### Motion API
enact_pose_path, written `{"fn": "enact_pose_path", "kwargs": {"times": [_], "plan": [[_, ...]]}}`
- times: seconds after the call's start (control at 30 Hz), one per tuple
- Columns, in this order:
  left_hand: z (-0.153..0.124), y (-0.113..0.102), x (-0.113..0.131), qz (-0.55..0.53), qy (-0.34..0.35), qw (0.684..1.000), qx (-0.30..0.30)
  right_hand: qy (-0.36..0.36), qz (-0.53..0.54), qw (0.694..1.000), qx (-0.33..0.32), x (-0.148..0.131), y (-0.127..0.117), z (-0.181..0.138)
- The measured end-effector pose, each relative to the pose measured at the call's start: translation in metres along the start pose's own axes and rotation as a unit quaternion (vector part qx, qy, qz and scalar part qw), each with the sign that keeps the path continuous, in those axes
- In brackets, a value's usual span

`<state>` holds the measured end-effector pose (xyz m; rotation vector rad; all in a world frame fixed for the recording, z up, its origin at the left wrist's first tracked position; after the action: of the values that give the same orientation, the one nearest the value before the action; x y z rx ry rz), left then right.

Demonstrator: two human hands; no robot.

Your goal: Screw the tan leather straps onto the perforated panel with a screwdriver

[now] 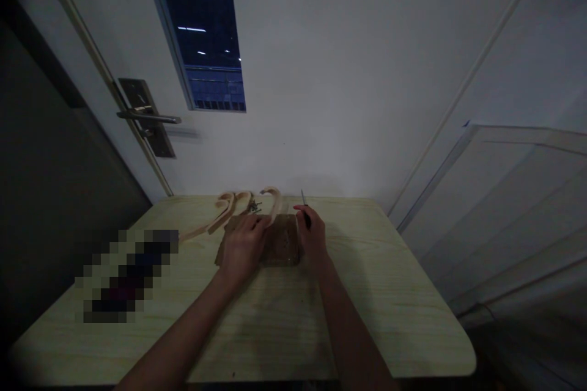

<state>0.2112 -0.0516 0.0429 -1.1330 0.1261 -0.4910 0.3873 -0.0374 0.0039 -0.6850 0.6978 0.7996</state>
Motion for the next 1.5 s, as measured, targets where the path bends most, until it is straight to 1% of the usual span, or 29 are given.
{"fn": "enact_pose_path", "kwargs": {"times": [0.07,0.17,0.23,0.37,0.47,0.53,0.63,0.7,0.73,0.77,0.8,0.9,0.97,1.03,1.13,1.23,1.4,1.5], "plan": [[-0.003,0.008,0.009,-0.017,0.033,0.999,0.005,-0.001,0.003,1.0,0.001,-0.002,0.0,0.001],[-0.006,0.014,0.018,-0.034,0.09,0.995,0.019,0.021,0.023,0.999,-0.011,0.001,0.004,0.002],[-0.009,0.016,0.021,-0.042,0.123,0.991,0.026,0.037,0.042,0.998,-0.012,0.005,0.007,0.003],[-0.014,0.018,0.024,-0.087,0.18,0.979,0.032,0.05,0.046,0.998,0.008,0.011,0.005,0.004],[-0.017,0.02,0.023,-0.138,0.206,0.969,0.014,0.048,0.036,0.998,0.007,0.014,0.004,0.005],[-0.017,0.021,0.022,-0.185,0.211,0.96,-0.019,0.048,0.021,0.999,-0.001,0.018,0.006,0.004],[-0.014,0.02,0.018,-0.261,0.21,0.94,-0.064,0.056,0.002,0.998,-0.002,0.025,0.01,0.002],[-0.011,0.018,0.014,-0.279,0.207,0.933,-0.091,0.056,-0.003,0.998,-0.005,0.029,0.013,0.001],[-0.009,0.018,0.012,-0.272,0.205,0.935,-0.103,0.055,-0.005,0.998,-0.006,0.03,0.014,0.001],[-0.007,0.017,0.009,-0.253,0.204,0.94,-0.105,0.053,-0.007,0.999,-0.006,0.03,0.015,0.001],[-0.004,0.015,0.005,-0.232,0.189,0.949,-0.099,0.051,-0.009,0.999,-0.006,0.03,0.015,0.0],[0.001,0.018,-0.011,-0.159,0.104,0.973,-0.129,0.046,-0.013,0.999,-0.007,0.027,0.016,0.0],[0.0,0.019,-0.015,-0.138,0.083,0.975,-0.155,0.042,-0.016,0.999,-0.008,0.025,0.016,0.0],[-0.002,0.019,-0.015,-0.137,0.089,0.971,-0.173,0.037,-0.018,0.999,-0.011,0.023,0.017,-0.001],[-0.003,0.017,-0.014,-0.142,0.096,0.969,-0.177,0.033,-0.019,0.999,-0.011,0.02,0.019,-0.003],[-0.003,0.014,-0.013,-0.139,0.082,0.973,-0.168,0.033,-0.018,0.999,-0.01,0.02,0.02,-0.003],[-0.005,0.015,-0.009,-0.107,0.058,0.976,-0.18,0.027,-0.008,0.999,-0.02,0.019,0.019,-0.003],[-0.006,0.015,-0.007,-0.097,0.049,0.98,-0.167,0.028,-0.006,0.999,-0.024,0.019,0.019,-0.004]]}}
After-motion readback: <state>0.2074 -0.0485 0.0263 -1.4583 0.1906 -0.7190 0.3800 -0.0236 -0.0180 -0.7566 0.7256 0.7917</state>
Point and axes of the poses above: each hand's wrist, its own z-axis towards the middle knuckle, its own y-axis out of the palm, x = y × z, the point moved 6 cm from there along z, towards the middle knuckle, and after that the axes turned 4 degrees about -y, right-handed, at the moved point
